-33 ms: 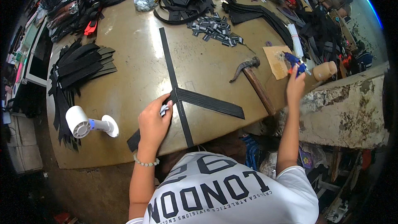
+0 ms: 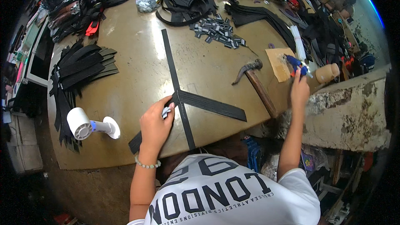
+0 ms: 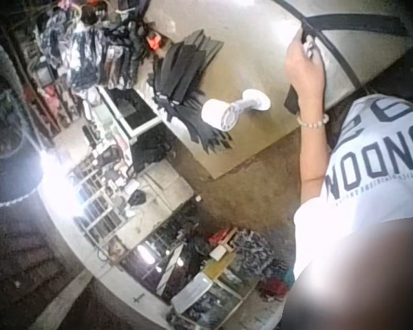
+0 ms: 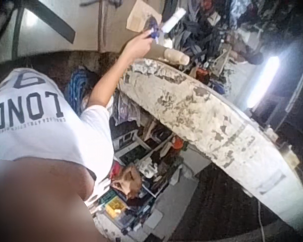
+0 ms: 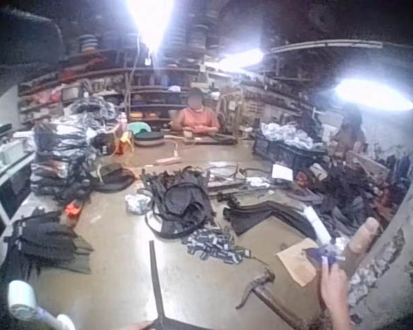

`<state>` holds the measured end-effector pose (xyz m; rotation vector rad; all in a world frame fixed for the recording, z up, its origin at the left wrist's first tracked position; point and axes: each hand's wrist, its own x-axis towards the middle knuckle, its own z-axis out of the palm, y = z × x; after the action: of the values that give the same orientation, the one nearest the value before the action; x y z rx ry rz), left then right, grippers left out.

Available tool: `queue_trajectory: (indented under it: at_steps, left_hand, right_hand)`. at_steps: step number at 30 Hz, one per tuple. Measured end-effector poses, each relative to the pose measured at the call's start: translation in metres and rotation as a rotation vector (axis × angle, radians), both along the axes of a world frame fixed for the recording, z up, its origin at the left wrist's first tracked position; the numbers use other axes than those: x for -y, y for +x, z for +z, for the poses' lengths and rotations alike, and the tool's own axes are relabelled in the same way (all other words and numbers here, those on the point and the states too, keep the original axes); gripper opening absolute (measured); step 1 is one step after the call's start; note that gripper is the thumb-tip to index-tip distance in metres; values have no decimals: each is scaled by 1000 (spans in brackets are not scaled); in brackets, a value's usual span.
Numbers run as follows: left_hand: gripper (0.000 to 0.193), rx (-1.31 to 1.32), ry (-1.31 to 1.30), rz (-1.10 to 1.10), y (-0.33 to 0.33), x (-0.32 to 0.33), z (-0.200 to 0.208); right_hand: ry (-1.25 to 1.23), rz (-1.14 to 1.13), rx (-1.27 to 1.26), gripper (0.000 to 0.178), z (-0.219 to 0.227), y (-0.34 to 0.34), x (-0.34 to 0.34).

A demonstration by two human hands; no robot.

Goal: The person assembles black fabric straps by applying hot glue and attaching small rectangular tags. They repeatedly pick up straps, apply glue with a hot glue gun, and press tags onto the straps, then place the finished pieces aside.

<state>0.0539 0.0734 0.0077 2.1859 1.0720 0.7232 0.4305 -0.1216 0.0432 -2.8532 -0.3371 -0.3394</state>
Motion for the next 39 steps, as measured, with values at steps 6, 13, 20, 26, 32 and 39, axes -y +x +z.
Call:
queue_trajectory:
  at_steps: [6, 13, 20, 26, 32, 39]
  left_hand:
    - [20, 13, 52, -6, 1, -2, -1]
    - [21, 14, 77, -2, -1, -1, -3]
    - [20, -29, 49, -4, -2, -1, -3]
    - [22, -81, 27, -22, -13, 23, 6]
    - [23, -130, -16, 3, -21, 46, 4]
    - [28, -17, 89, -74, -30, 47, 7]
  right_hand:
    - [421, 517, -61, 40, 25, -21, -51]
    - [160, 738, -248, 29, -37, 19, -176]
    - [312, 713, -426, 19, -14, 17, -151]
    - [698, 951, -636, 18, 18, -95, -96]
    - [576, 1302, -778, 16, -17, -207, -78]
    - [564, 1355, -462, 18, -36, -222, -85]
